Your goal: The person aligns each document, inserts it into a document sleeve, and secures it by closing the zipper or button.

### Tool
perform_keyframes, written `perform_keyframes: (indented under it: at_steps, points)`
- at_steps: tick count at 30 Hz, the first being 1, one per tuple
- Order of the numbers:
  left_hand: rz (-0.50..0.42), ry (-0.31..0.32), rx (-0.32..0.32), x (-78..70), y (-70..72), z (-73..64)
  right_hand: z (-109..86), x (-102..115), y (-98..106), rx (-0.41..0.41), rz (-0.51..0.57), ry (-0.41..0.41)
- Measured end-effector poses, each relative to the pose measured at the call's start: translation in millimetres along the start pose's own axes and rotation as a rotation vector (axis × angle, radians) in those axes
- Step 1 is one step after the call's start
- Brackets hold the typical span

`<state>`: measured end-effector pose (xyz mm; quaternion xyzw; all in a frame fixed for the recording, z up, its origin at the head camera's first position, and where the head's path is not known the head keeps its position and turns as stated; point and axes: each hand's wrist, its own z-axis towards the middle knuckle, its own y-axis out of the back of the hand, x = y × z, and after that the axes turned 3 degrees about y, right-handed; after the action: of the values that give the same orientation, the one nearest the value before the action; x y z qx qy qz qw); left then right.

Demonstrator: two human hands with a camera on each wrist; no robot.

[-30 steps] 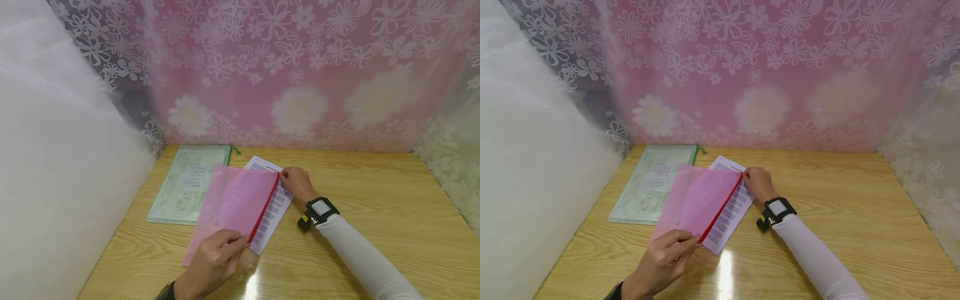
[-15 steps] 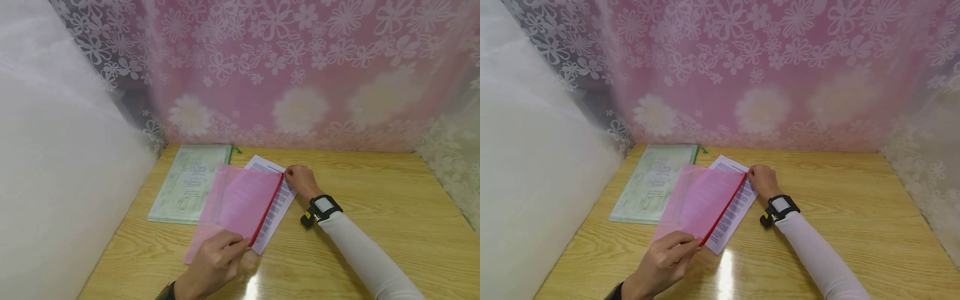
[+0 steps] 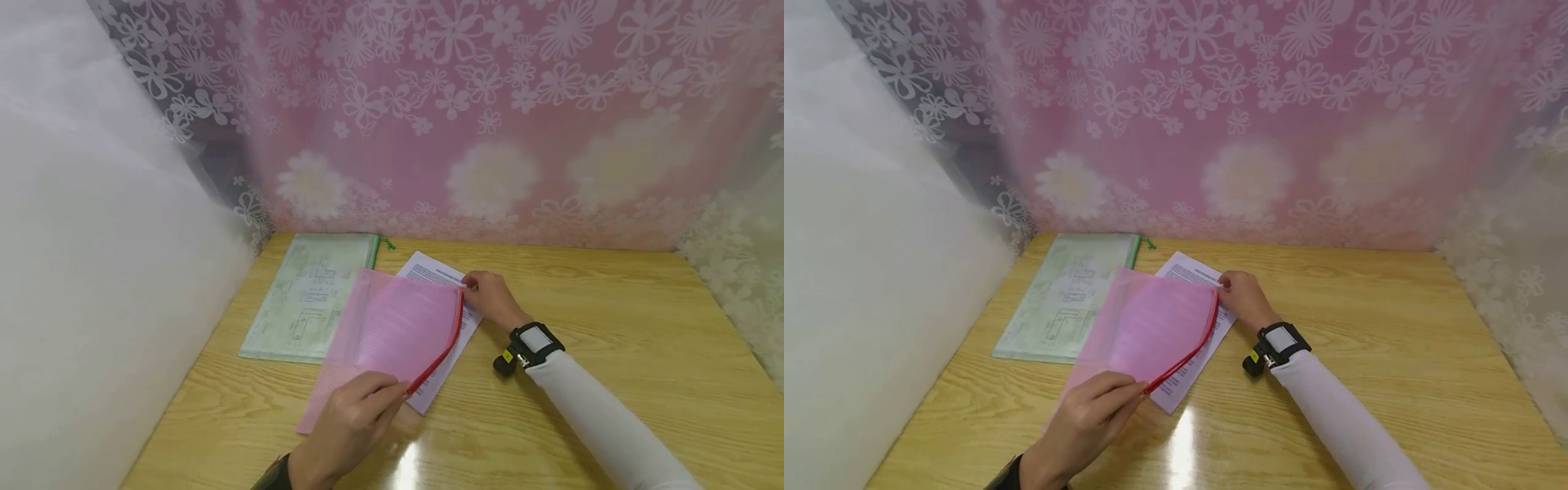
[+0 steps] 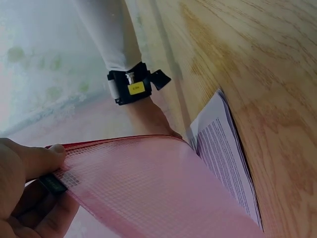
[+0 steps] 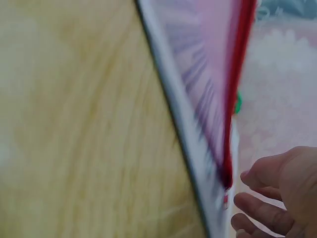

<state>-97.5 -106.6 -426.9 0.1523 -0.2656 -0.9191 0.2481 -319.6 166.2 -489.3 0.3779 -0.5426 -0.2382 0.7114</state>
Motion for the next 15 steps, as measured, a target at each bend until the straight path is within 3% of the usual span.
perform_keyframes:
  at_steps: [6,15]
  points:
    - [0.007,0.016,-0.007,2.0,0.5,0.3,-27.0,19.9,16.7,0.056,0.056,0.028]
    - [0.035,0.032,-0.026,5.0,1.7,0.2,-88.2,41.6,50.4,0.072,0.024,0.132]
